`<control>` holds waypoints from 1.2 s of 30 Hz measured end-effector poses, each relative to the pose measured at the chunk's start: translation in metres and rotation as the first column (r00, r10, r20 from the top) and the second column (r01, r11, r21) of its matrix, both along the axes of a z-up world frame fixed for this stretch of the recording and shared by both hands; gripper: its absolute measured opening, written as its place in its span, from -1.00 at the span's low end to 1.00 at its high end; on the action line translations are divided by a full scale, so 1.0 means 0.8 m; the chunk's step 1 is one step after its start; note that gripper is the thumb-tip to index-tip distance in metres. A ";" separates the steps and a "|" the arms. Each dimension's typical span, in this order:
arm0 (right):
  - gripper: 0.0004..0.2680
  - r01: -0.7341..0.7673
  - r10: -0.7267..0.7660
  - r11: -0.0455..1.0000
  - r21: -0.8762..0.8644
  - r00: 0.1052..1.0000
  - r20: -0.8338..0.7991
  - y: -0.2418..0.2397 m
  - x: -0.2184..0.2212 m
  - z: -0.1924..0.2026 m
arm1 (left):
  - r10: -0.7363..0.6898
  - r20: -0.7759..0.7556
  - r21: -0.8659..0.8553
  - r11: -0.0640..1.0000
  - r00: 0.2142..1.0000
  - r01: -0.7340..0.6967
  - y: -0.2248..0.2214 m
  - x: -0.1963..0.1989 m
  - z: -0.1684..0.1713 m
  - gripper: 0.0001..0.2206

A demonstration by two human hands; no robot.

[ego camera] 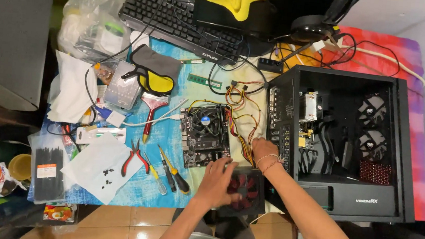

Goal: Connecting power and data cables to a motherboard and positioning it for testing or installation.

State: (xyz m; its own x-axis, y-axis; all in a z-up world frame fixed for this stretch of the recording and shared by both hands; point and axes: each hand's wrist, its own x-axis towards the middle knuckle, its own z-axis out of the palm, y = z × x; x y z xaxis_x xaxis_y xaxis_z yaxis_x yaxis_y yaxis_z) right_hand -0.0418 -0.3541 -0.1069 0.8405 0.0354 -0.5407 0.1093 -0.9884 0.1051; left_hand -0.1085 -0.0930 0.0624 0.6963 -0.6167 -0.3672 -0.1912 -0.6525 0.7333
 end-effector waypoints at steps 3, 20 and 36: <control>-0.55 -0.050 0.043 0.996 -0.067 0.994 -0.103 0.001 -0.010 0.040 | -0.310 0.344 0.323 0.925 0.887 0.198 -0.035 -0.050 -0.059 0.40; -0.83 0.292 -0.408 0.847 0.444 0.892 0.192 0.061 0.001 0.109 | -0.182 0.795 0.423 0.851 0.579 -0.312 -0.063 -0.122 -0.151 -0.06; -0.58 0.733 -0.588 0.164 0.660 0.610 -0.531 0.036 -0.172 0.256 | 0.187 -0.031 0.283 0.944 0.982 -0.171 -0.042 -0.050 -0.013 0.31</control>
